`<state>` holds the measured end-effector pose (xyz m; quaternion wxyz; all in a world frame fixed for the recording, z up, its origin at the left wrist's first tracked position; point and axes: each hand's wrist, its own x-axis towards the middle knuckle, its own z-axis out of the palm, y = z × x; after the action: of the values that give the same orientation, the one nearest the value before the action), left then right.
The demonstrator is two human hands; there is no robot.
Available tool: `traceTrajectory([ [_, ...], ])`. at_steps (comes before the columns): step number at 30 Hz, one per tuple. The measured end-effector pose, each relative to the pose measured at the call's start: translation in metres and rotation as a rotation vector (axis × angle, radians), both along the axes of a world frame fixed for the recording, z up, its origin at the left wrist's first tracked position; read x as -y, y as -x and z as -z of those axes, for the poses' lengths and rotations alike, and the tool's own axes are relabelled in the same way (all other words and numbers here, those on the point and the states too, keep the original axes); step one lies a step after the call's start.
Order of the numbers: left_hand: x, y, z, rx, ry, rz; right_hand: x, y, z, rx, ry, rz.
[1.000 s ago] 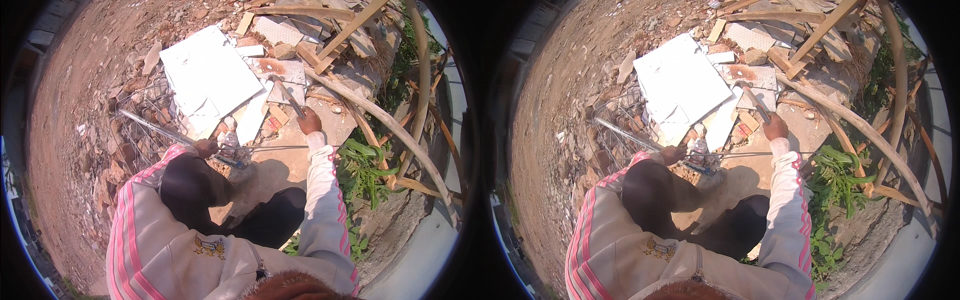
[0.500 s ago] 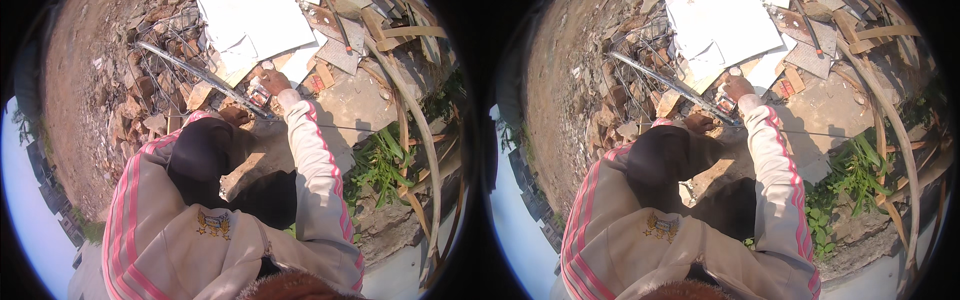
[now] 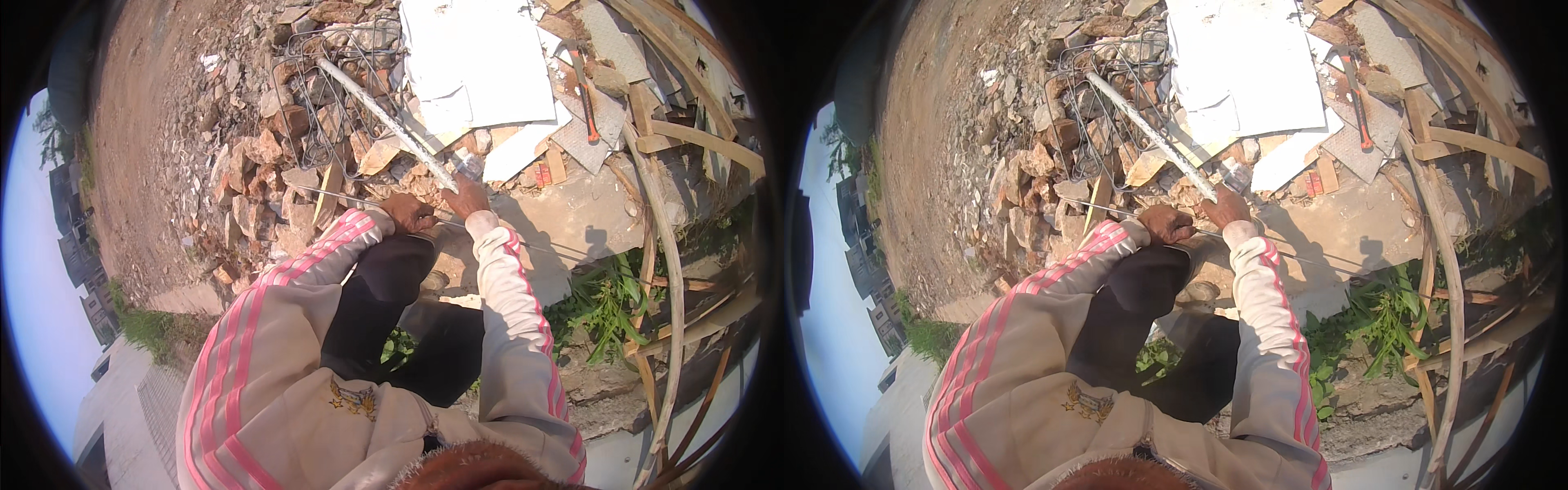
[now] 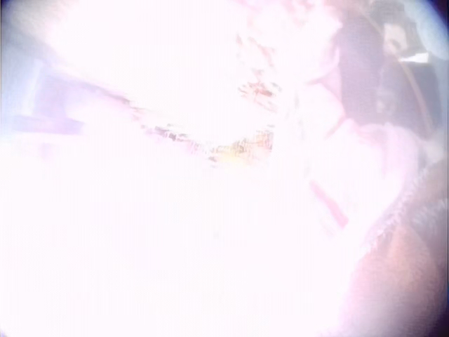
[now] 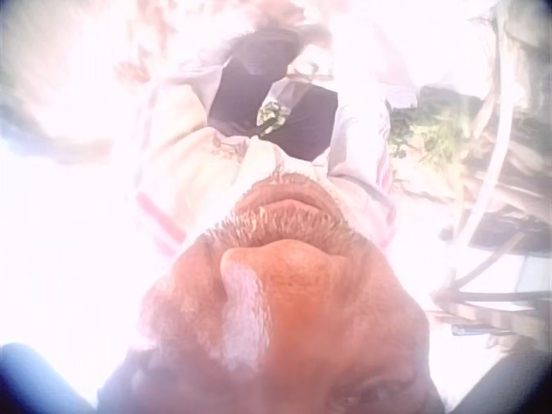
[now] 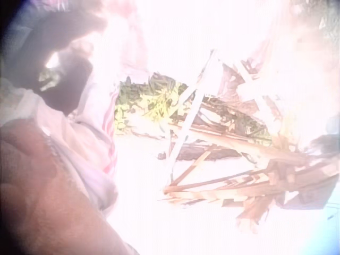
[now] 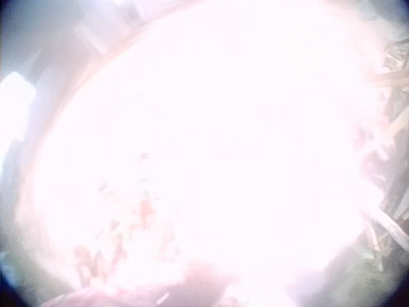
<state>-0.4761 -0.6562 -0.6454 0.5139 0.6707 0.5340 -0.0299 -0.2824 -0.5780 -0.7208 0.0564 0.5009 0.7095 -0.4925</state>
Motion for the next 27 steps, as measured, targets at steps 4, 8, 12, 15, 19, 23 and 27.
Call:
traceTrajectory([
  [4,-0.015,-0.013,-0.083,0.042,-0.068,0.031,-0.024,-0.045,-0.108,-0.021,-0.077,0.076],
  [8,-0.001,-0.014,-0.168,0.014,-0.072,-0.003,-0.042,-0.07,-0.223,-0.183,-0.244,0.129],
  [12,0.032,0.014,-0.247,0.006,-0.006,-0.019,-0.062,-0.068,-0.368,-0.369,-0.336,0.254],
  [15,0.051,0.038,-0.304,-0.064,-0.024,-0.043,-0.087,-0.103,-0.407,-0.578,-0.02,0.409],
  [19,0.088,0.06,-0.359,-0.098,0.064,-0.284,-0.14,-0.05,-0.568,-1.007,0.263,0.474],
  [23,0.104,0.087,-0.382,-0.303,0.223,-0.414,-0.185,-0.054,-0.598,-1.075,0.369,0.704],
  [27,0.121,0.093,-0.372,-0.33,0.163,-0.673,-0.155,-0.054,-0.64,-0.915,-0.034,0.803],
])
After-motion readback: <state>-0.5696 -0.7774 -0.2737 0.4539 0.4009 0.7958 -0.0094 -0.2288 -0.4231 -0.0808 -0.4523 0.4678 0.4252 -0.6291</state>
